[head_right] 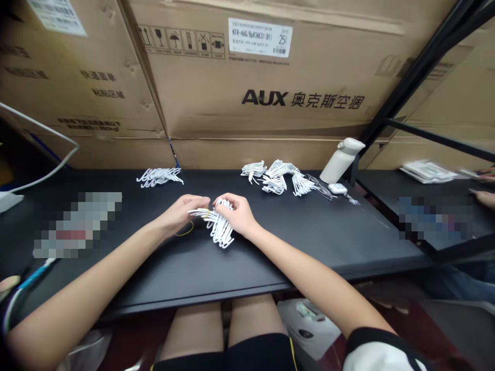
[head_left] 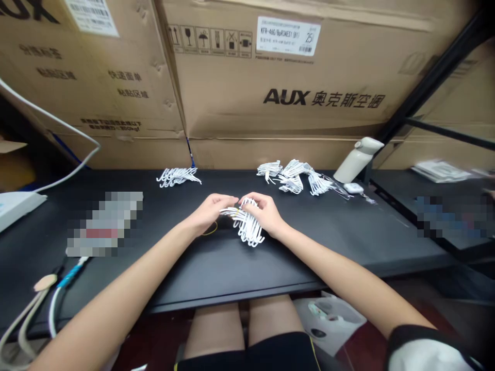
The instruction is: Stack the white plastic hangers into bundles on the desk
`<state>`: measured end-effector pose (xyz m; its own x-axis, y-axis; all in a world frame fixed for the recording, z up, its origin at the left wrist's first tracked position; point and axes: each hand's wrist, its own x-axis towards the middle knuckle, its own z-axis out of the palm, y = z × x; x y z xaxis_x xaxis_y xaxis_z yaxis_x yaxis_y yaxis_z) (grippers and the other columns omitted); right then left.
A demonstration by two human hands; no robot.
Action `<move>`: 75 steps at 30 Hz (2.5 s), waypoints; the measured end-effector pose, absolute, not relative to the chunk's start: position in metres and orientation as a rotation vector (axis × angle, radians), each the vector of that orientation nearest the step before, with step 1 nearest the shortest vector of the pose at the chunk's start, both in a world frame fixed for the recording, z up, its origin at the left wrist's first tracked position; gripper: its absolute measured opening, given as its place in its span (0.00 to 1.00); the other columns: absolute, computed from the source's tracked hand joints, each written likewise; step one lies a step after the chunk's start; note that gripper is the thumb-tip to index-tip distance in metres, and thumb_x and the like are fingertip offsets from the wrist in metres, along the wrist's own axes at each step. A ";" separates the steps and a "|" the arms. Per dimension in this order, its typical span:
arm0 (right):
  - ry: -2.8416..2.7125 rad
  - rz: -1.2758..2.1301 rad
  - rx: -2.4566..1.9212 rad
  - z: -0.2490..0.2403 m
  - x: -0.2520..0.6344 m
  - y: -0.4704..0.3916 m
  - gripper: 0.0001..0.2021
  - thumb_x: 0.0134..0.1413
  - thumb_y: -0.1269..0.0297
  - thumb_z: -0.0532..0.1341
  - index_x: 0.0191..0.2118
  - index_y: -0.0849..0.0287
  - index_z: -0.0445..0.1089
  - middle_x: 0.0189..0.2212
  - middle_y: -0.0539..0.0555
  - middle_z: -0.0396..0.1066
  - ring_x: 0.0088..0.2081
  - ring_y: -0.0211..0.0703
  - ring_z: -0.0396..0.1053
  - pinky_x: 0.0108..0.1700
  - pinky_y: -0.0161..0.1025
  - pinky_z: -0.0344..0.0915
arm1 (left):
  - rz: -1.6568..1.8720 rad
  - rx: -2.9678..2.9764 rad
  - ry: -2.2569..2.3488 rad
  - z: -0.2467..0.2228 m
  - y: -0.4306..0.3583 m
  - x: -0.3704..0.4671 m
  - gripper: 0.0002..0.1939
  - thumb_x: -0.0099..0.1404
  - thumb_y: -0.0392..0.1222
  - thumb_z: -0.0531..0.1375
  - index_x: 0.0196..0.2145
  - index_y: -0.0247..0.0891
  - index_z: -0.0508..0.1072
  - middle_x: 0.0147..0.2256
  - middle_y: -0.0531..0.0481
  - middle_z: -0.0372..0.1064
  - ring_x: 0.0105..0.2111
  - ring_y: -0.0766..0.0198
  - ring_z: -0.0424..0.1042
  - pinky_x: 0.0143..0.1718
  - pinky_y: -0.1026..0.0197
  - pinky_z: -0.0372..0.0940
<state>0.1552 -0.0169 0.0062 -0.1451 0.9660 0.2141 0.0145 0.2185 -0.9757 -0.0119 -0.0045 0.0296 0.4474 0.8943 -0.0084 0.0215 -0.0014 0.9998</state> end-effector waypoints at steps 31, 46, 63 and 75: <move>-0.957 1.273 -1.127 -0.002 0.172 0.005 0.07 0.38 0.62 0.64 0.24 0.61 0.71 0.17 0.47 0.64 0.21 0.35 0.60 0.22 0.32 0.55 | 1.199 1.504 1.187 0.020 0.016 -0.029 0.12 0.47 0.43 0.65 0.25 0.37 0.66 0.24 0.55 0.65 0.26 0.67 0.65 0.32 0.62 0.62; -0.932 1.280 -1.117 -0.003 0.172 0.006 0.07 0.38 0.63 0.64 0.24 0.61 0.70 0.17 0.46 0.64 0.21 0.35 0.60 0.24 0.33 0.55 | 0.745 1.894 1.089 0.014 0.017 -0.033 0.09 0.52 0.44 0.64 0.28 0.35 0.75 0.28 0.46 0.75 0.29 0.61 0.73 0.36 0.60 0.67; -0.913 1.281 -1.115 -0.004 0.171 0.006 0.07 0.38 0.62 0.64 0.24 0.61 0.70 0.17 0.46 0.64 0.22 0.35 0.60 0.25 0.33 0.55 | 0.644 1.804 1.126 0.017 0.012 -0.030 0.18 0.59 0.55 0.60 0.25 0.36 0.78 0.24 0.45 0.74 0.26 0.60 0.73 0.20 0.66 0.62; -0.877 1.239 -1.097 -0.002 0.168 0.006 0.06 0.38 0.63 0.63 0.22 0.60 0.68 0.17 0.45 0.62 0.22 0.34 0.58 0.26 0.33 0.54 | 1.429 2.801 1.023 0.022 -0.004 -0.022 0.17 0.60 0.50 0.62 0.43 0.37 0.73 0.40 0.43 0.73 0.42 0.56 0.69 0.41 0.57 0.66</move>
<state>0.1679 0.0058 -0.0023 0.1475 0.9875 -0.0555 -0.2755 -0.0129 -0.9612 -0.0219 -0.0039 0.0218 0.4391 0.4494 0.7780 0.5916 -0.7963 0.1262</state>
